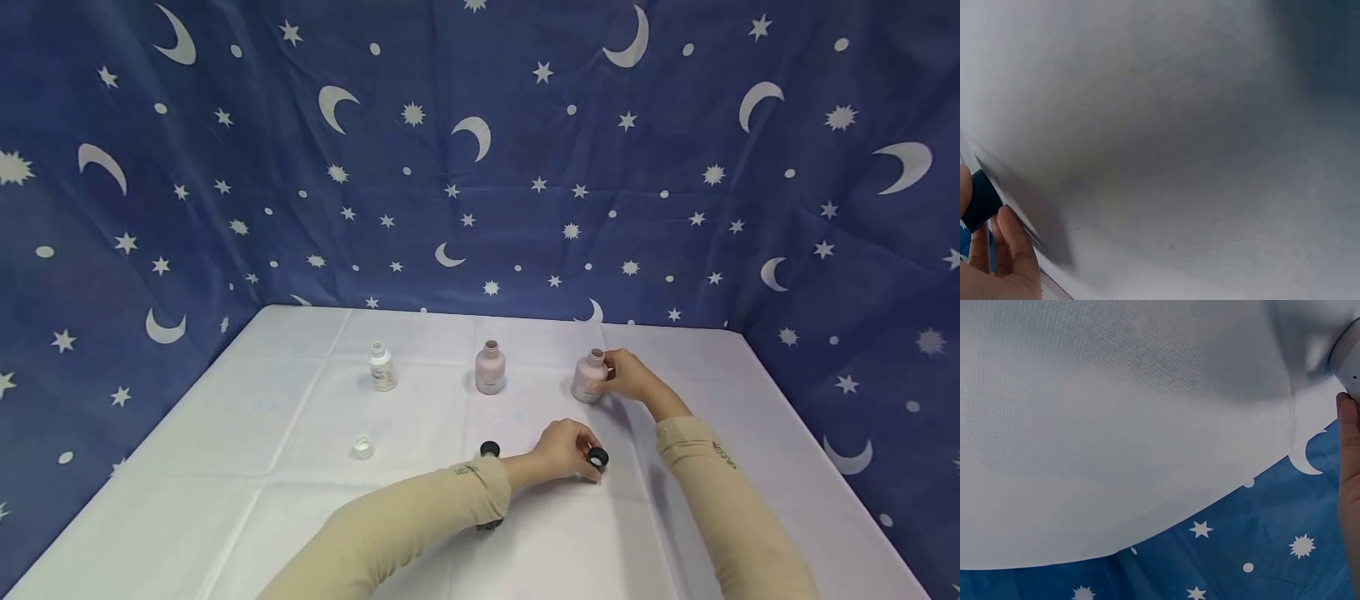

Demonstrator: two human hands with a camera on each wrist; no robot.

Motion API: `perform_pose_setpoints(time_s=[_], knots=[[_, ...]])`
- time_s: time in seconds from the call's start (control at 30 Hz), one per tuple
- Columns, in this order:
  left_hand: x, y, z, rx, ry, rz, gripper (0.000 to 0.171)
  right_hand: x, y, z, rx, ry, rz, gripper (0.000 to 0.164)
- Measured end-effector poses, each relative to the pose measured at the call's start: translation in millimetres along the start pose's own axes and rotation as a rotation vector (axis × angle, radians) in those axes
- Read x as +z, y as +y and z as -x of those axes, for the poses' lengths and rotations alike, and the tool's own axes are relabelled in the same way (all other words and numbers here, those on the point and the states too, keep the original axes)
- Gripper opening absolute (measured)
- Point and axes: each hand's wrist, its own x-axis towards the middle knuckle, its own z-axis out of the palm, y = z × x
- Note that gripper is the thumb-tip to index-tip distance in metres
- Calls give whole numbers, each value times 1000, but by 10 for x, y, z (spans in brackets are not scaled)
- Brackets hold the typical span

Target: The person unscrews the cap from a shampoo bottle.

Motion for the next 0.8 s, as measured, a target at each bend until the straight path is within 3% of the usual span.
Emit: perform_pose_setpoints(time_s=[0.37,0.63,0.8], knots=[[-6,60,-11,-68,10,-12,29,8,-38,8,-15,-8,0,54],[20,91,-46,-77,-10,-113,34,1,-9,-2,-3,5,-2,56],[55,92,-56,-116,-29,-136,41,4,13,18,20,-12,-16,57]])
